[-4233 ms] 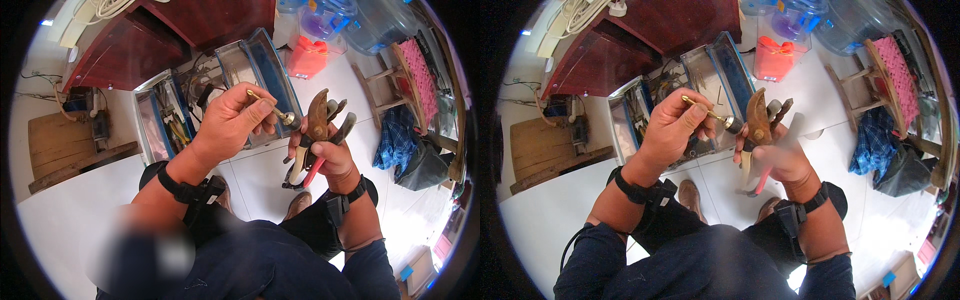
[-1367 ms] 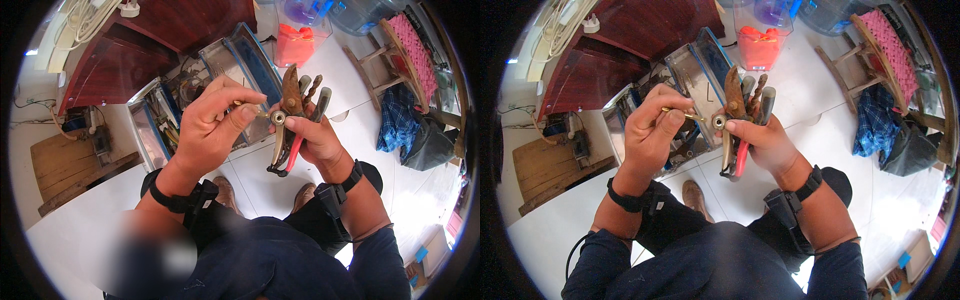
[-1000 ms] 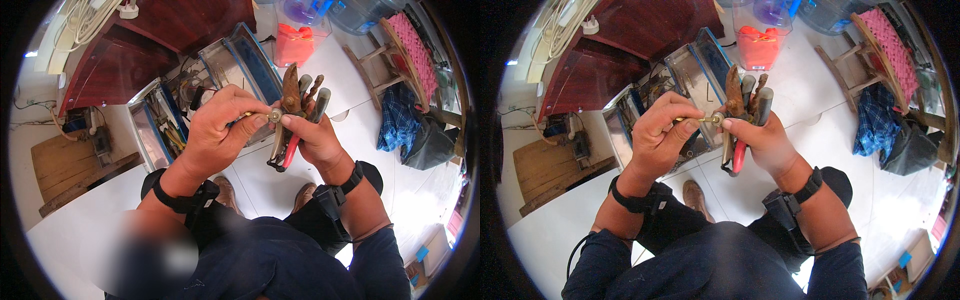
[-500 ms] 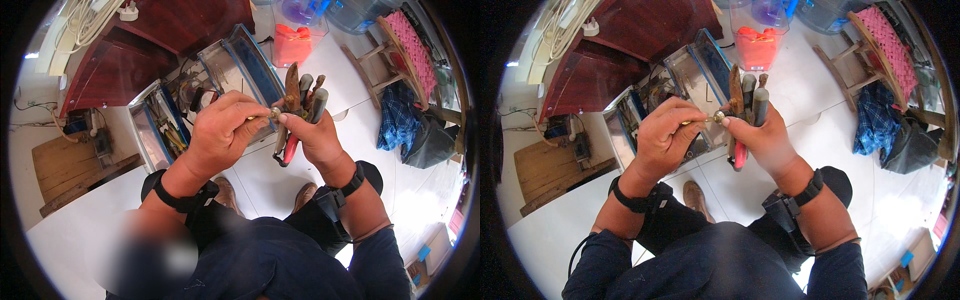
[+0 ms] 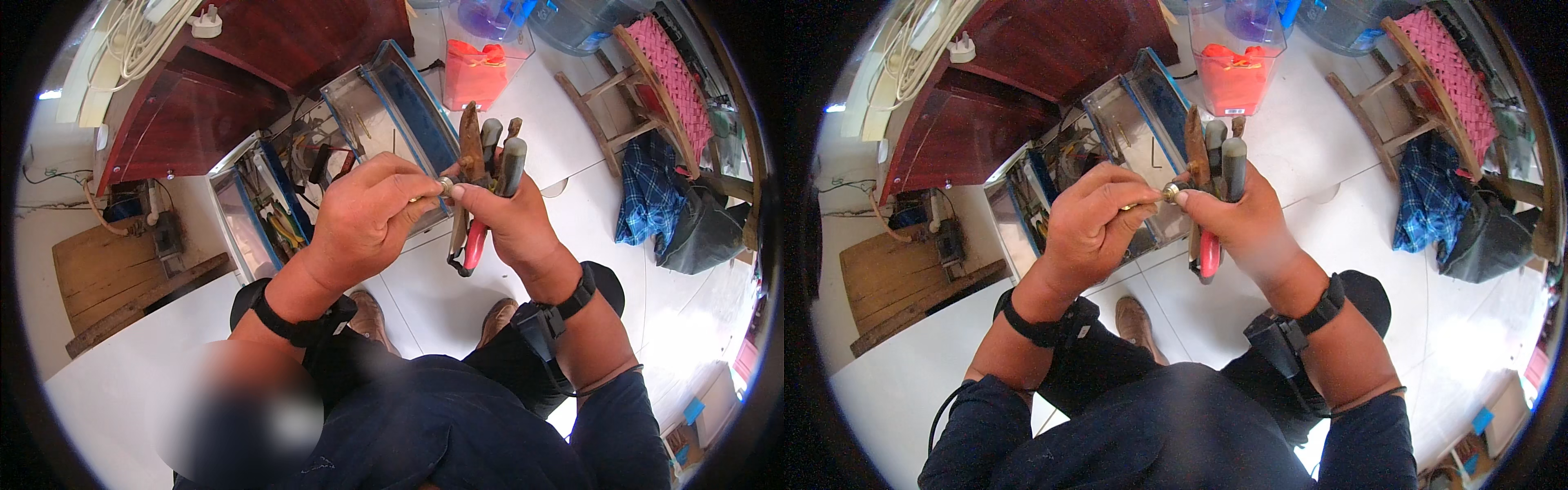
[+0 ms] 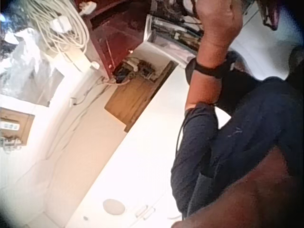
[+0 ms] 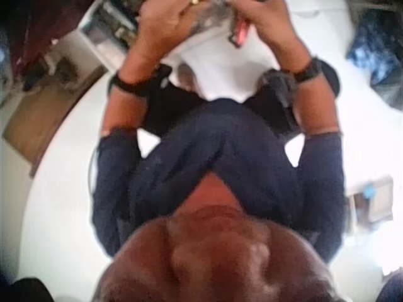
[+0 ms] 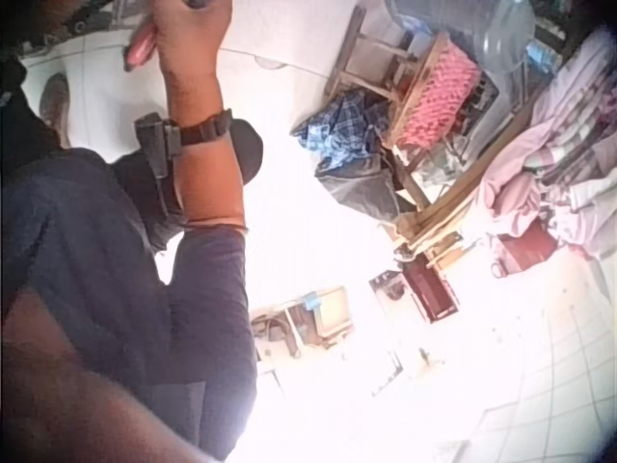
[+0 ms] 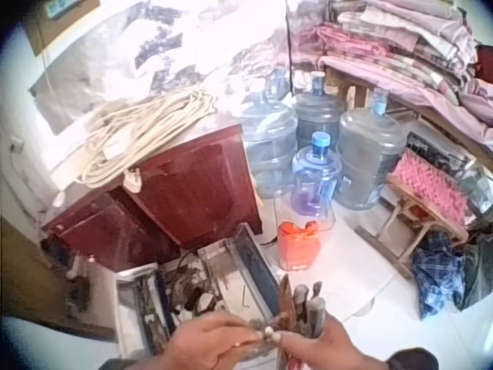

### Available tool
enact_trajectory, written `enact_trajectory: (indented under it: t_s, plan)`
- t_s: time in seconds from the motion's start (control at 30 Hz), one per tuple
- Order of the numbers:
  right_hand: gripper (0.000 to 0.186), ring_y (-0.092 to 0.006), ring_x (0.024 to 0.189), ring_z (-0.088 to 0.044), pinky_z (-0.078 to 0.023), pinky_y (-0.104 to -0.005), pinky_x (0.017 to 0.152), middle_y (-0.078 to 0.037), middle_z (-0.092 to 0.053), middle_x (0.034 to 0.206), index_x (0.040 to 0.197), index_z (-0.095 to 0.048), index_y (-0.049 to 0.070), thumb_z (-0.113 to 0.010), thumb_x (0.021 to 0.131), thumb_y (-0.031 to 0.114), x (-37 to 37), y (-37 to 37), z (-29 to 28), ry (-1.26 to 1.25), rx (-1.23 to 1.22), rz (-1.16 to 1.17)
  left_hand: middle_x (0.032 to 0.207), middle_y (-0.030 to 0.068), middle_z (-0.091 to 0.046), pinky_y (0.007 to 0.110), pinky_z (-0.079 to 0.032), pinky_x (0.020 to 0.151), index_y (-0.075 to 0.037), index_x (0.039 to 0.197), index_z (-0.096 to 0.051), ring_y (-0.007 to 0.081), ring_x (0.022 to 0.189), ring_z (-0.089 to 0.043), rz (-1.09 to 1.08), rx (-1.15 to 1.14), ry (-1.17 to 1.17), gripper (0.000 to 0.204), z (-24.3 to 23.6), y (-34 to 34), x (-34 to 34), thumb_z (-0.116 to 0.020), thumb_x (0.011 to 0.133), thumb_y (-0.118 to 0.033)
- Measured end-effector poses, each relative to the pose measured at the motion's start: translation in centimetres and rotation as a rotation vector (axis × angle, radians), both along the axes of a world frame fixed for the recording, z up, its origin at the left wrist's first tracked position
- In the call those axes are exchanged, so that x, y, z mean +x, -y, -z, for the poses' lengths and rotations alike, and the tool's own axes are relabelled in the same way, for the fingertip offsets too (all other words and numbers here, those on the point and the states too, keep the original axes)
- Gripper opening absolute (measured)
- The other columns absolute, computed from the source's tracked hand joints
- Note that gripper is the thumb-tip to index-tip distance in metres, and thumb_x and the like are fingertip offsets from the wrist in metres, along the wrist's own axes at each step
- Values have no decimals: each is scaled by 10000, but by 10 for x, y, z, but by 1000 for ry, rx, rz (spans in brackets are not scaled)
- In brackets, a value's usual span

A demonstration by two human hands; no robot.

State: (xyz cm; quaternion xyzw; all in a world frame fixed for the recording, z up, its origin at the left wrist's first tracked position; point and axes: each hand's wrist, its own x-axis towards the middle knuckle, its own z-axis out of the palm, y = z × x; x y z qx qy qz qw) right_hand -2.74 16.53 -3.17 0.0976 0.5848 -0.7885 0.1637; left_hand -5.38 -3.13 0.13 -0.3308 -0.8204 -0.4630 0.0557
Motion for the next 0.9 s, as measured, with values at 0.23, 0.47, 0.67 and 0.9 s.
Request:
enact_trajectory:
  t_s: [0.23, 0.47, 0.67, 0.9]
  plan:
    - [348, -158, 936, -587, -471, -302, 856, -86, -614, 1022, 1123, -555, -18, -675, 824, 112, -2, -2, 0, 35, -28, -12, 856, 115, -626, 309, -489, 626, -36, 928, -640, 251, 732, -616, 5, -13, 14, 176, 4, -1, 0, -691, 767, 14]
    - [305, -123, 850, -583, -477, -257, 753, -60, -626, 949, 1079, -594, -15, -682, 828, 134, -1, 1, 9, 66, -52, 10, 845, 121, -610, 314, -492, 614, -26, 954, -663, 259, 714, -621, -34, 31, 129, 163, 18, -5, 3, -691, 793, -29]
    - [322, -151, 884, -607, -492, -287, 793, -82, -639, 961, 1105, -570, -45, -667, 830, 92, 4, 5, 8, 143, -96, 17, 851, 116, -577, 338, -486, 640, -55, 986, -661, 270, 740, -608, -84, -19, 237, 180, 24, -5, 10, -692, 811, -82]
    - [320, -155, 877, -605, -485, -284, 812, -85, -638, 976, 1116, -568, -49, -661, 832, 69, 9, 8, 12, 220, -185, 5, 869, 114, -559, 347, -479, 662, -67, 997, -638, 286, 755, -598, -68, -126, 270, 229, 24, -4, 16, -716, 796, -142]
